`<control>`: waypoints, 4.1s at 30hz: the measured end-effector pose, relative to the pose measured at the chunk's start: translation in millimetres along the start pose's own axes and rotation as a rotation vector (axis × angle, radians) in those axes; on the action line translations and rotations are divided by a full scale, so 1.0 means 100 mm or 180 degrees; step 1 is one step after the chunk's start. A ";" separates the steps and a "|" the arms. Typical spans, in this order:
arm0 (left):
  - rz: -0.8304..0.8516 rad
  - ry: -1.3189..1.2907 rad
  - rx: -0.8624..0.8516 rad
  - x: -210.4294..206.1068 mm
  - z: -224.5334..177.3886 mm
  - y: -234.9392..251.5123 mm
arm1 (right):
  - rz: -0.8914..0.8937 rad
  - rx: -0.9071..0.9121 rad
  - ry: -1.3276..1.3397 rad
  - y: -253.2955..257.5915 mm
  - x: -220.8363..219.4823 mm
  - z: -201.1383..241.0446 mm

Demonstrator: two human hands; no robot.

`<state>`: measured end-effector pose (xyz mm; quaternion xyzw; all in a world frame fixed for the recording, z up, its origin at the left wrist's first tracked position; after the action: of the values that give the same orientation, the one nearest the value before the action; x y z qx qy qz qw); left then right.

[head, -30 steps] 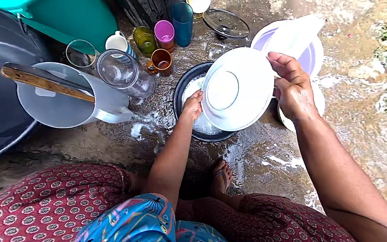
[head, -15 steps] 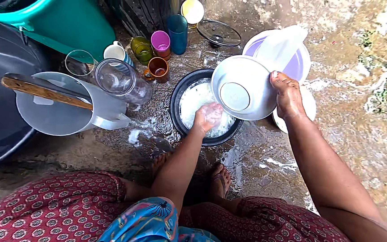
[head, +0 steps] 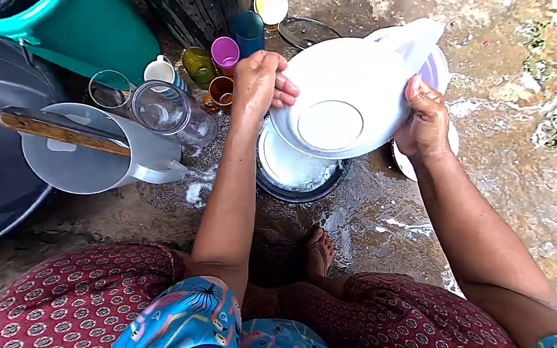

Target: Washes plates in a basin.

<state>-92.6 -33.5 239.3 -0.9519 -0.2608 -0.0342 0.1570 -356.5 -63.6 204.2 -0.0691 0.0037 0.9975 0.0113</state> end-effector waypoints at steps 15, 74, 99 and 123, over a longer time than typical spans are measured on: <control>0.0196 0.3437 -0.0051 -0.21 1.86 -0.02 | -0.1485 0.1271 -0.2209 -0.02 1.56 1.02; -0.0768 0.0311 0.0771 -0.05 2.15 -0.05 | 0.1450 0.1112 -0.4571 -0.81 0.34 -1.63; 0.0346 0.0341 0.1287 -0.24 1.78 0.24 | 0.3754 0.0763 -0.3736 -1.06 -0.23 -0.90; 0.0686 -0.2182 0.2502 -0.80 1.89 -0.39 | -0.0642 -0.0253 -0.1317 -0.24 0.13 -0.24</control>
<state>-184.7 19.6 59.2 -0.7992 -0.1911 0.3955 0.4102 -365.1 -39.9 179.0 0.1364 -0.0450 0.9836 0.1087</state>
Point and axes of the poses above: each hand's wrist, its own y-axis towards the middle knuckle, its own x-axis out of the back of the hand, z = x × y, the point moved 3 cm from there along y, towards the middle knuckle, and after that the axes turned 14 degrees about -z, right-handed, at the moved point
